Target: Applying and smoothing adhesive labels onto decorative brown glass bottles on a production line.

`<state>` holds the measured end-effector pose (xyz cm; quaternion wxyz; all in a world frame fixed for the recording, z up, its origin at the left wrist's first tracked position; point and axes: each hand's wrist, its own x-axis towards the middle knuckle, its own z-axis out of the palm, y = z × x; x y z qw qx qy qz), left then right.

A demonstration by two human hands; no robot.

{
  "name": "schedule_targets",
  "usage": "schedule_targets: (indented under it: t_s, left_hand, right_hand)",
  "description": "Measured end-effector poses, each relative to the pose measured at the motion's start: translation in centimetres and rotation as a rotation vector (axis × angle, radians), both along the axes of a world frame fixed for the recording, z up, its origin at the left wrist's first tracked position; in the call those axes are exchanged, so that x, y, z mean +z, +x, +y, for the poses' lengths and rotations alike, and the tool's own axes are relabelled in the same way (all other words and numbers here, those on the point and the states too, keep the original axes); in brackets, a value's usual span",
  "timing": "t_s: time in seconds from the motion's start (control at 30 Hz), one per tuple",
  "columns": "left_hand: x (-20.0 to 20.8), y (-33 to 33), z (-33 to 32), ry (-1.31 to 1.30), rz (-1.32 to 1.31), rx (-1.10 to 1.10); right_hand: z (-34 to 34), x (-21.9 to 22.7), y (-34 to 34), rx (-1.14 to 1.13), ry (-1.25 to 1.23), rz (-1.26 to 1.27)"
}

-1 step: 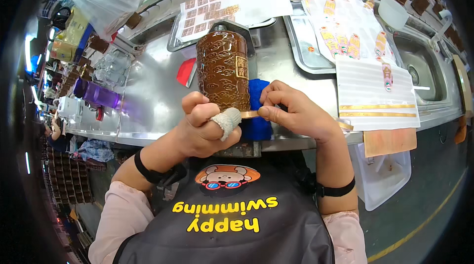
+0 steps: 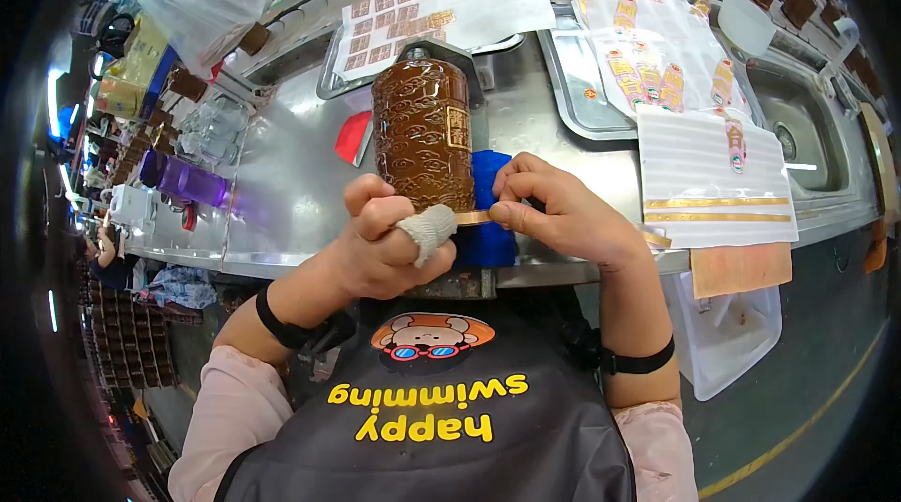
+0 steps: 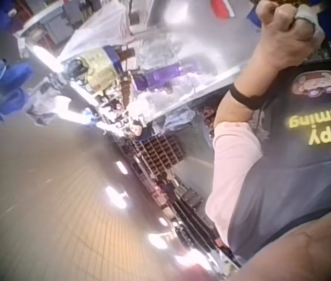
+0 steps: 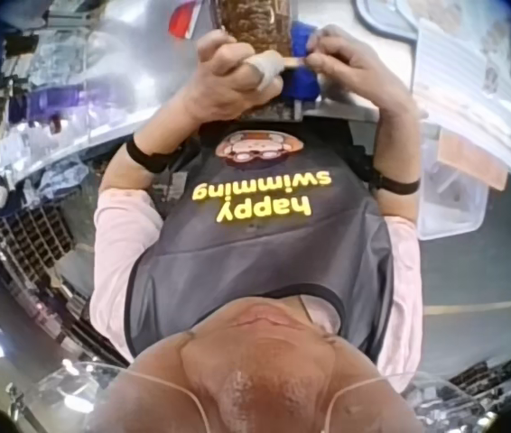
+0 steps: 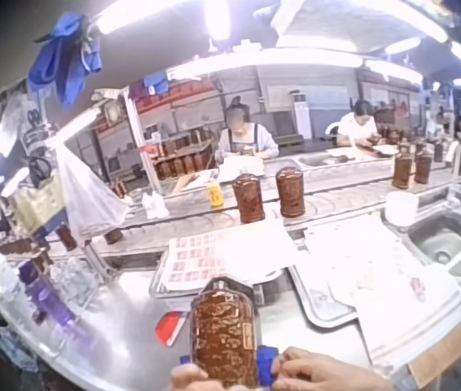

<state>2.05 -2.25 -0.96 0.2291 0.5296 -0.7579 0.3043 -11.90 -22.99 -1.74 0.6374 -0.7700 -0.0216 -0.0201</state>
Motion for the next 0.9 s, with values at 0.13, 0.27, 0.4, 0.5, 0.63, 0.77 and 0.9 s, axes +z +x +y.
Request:
schedule_targets:
  t_s: [0.13, 0.27, 0.4, 0.5, 0.63, 0.77, 0.9]
  left_hand:
    - [-0.7, -0.2, 1.3, -0.072, 0.086, 0.065]
    - [-0.6, -0.4, 1.4, -0.073, 0.076, 0.122]
    - [0.6, -0.5, 1.0, 0.015, -0.013, 0.096]
    - [1.0, -0.7, 0.2, 0.034, -0.039, 0.04]
    - [-0.1, -0.2, 1.0, -0.048, 0.007, 0.048]
    - [-0.2, -0.5, 1.7, -0.06, 0.077, 0.108]
    - [0.9, -0.6, 0.9, 0.001, 0.036, 0.1]
  right_hand:
    - [0.3, 0.3, 0.0, -0.012, 0.036, -0.003]
    - [0.1, 0.0, 0.1, -0.007, -0.002, -0.034]
    - [0.3, 0.0, 0.2, -0.02, 0.011, -0.023]
    - [0.3, -0.6, 0.3, -0.036, -0.007, -0.075]
    - [0.5, -0.2, 0.4, -0.042, -0.022, -0.065]
    - [0.6, -0.2, 0.5, -0.039, -0.025, -0.057]
    - [0.6, -0.2, 0.5, -0.03, -0.015, -0.038]
